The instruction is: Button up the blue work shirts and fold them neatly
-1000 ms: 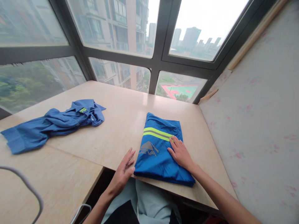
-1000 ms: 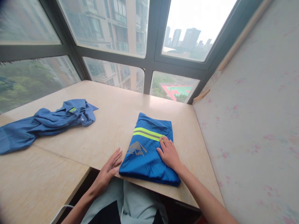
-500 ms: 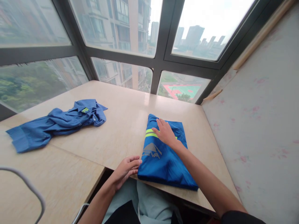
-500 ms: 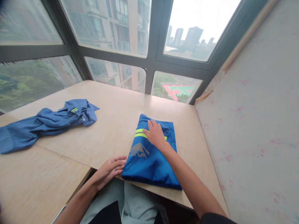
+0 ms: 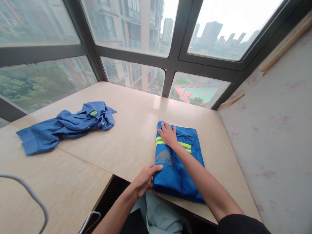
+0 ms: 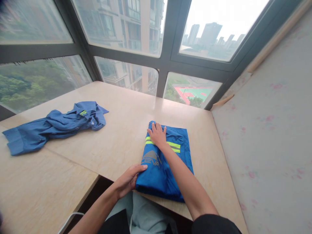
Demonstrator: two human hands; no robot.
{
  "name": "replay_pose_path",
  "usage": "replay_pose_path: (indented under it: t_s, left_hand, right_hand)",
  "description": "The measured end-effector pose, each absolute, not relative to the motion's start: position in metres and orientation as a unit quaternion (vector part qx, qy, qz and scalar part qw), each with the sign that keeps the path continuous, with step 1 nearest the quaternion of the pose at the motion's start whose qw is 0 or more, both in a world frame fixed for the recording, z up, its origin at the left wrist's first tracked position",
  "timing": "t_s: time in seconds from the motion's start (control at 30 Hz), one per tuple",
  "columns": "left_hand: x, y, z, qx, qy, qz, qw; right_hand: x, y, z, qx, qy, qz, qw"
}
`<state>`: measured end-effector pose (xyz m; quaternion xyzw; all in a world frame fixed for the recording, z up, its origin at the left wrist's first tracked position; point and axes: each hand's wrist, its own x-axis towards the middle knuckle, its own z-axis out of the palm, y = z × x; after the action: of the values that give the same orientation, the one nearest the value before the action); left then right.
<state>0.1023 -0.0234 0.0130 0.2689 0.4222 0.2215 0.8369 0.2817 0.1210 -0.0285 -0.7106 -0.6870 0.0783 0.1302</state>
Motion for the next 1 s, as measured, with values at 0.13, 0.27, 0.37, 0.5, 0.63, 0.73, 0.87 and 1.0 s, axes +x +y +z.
replay_pose_path:
  t_s: [0.13,0.27,0.37,0.5,0.63,0.73,0.87,1.0]
  left_hand:
    - [0.103,-0.029,0.007,0.278,0.439,0.209,0.828]
    - [0.101,-0.032,-0.009,0.318,0.452,0.237,0.799]
    - [0.099,-0.033,-0.019,0.369,0.465,0.268,0.759]
    - [0.098,-0.036,-0.025,0.378,0.479,0.279,0.741]
    - [0.099,-0.042,-0.021,0.352,0.471,0.291,0.755]
    - [0.1,-0.045,-0.016,0.334,0.465,0.294,0.765]
    - [0.099,-0.046,-0.016,0.337,0.462,0.296,0.765]
    - [0.095,-0.044,-0.022,0.336,0.464,0.298,0.764]
  right_hand:
    - [0.279,0.119,-0.043,-0.711,-0.691,0.056,0.118]
    - [0.275,0.117,-0.05,-0.712,-0.688,0.052,0.128]
    - [0.274,0.115,-0.051,-0.709,-0.687,0.034,0.156]
    - [0.279,0.117,-0.052,-0.708,-0.679,0.054,0.186]
    - [0.295,0.114,-0.048,-0.668,-0.691,0.095,0.259]
    - [0.304,0.095,-0.041,-0.6,-0.73,0.072,0.319]
    - [0.305,0.051,-0.036,-0.598,-0.74,0.019,0.307]
    - [0.317,0.017,-0.044,-0.658,-0.722,-0.013,0.213]
